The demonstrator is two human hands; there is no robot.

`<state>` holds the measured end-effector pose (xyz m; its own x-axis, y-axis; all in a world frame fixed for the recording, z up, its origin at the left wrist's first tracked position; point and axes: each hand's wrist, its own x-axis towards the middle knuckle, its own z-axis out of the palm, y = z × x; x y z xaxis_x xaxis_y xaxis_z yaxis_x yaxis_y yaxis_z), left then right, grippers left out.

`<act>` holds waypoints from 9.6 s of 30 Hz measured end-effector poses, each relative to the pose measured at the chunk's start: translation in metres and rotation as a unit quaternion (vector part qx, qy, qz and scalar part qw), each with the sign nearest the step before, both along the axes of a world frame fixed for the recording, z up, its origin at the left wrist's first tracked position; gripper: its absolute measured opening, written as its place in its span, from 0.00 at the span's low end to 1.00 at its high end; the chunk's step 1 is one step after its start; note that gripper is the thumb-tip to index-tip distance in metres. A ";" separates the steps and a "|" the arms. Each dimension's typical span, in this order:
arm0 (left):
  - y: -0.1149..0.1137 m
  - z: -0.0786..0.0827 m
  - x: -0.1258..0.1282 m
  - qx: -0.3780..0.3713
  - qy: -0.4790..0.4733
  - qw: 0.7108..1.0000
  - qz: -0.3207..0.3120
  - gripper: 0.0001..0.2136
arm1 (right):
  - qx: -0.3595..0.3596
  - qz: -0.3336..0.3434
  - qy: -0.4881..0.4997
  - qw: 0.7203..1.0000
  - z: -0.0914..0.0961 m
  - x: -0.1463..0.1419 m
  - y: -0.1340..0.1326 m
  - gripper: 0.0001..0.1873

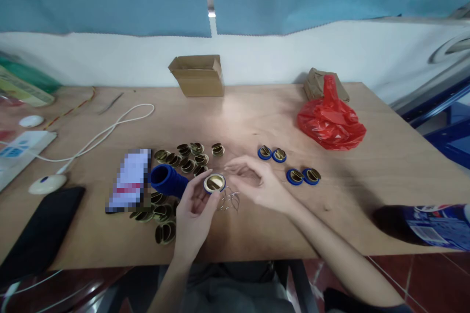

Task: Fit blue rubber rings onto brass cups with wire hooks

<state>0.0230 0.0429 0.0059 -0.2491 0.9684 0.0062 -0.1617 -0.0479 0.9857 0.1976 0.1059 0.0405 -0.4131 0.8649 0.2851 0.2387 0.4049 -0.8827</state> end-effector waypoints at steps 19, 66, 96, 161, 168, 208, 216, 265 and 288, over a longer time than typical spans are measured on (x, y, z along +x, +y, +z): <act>0.000 -0.001 0.000 0.046 0.001 0.999 0.028 0.17 | -0.054 0.129 -0.296 0.945 -0.018 0.003 0.005 0.09; -0.001 -0.008 -0.003 0.203 0.289 0.936 0.001 0.19 | -0.438 0.136 0.203 0.865 -0.015 -0.005 0.005 0.17; -0.003 -0.013 -0.004 0.262 0.306 0.915 -0.010 0.23 | -0.285 0.139 0.175 0.932 -0.019 -0.012 -0.004 0.17; -0.008 -0.011 -0.005 0.291 0.288 0.912 0.011 0.22 | -0.210 0.126 0.041 0.969 -0.002 -0.005 -0.006 0.16; -0.009 -0.009 -0.005 0.206 0.247 0.946 -0.045 0.24 | -0.110 0.093 -0.036 0.989 0.003 -0.006 -0.011 0.18; -0.007 -0.006 -0.003 0.127 0.033 0.988 -0.080 0.19 | -0.228 0.055 0.103 0.966 -0.001 -0.015 -0.016 0.10; -0.005 -0.003 -0.001 0.244 0.250 0.936 -0.039 0.16 | -0.351 0.149 0.070 0.922 -0.007 -0.008 -0.006 0.15; -0.020 -0.009 0.000 0.291 0.341 0.878 -0.171 0.14 | 0.259 -0.086 -0.271 0.923 -0.038 0.007 0.010 0.12; 0.009 0.042 -0.087 0.152 0.456 0.871 0.100 0.21 | 0.138 0.041 -0.358 0.923 -0.038 -0.010 0.004 0.09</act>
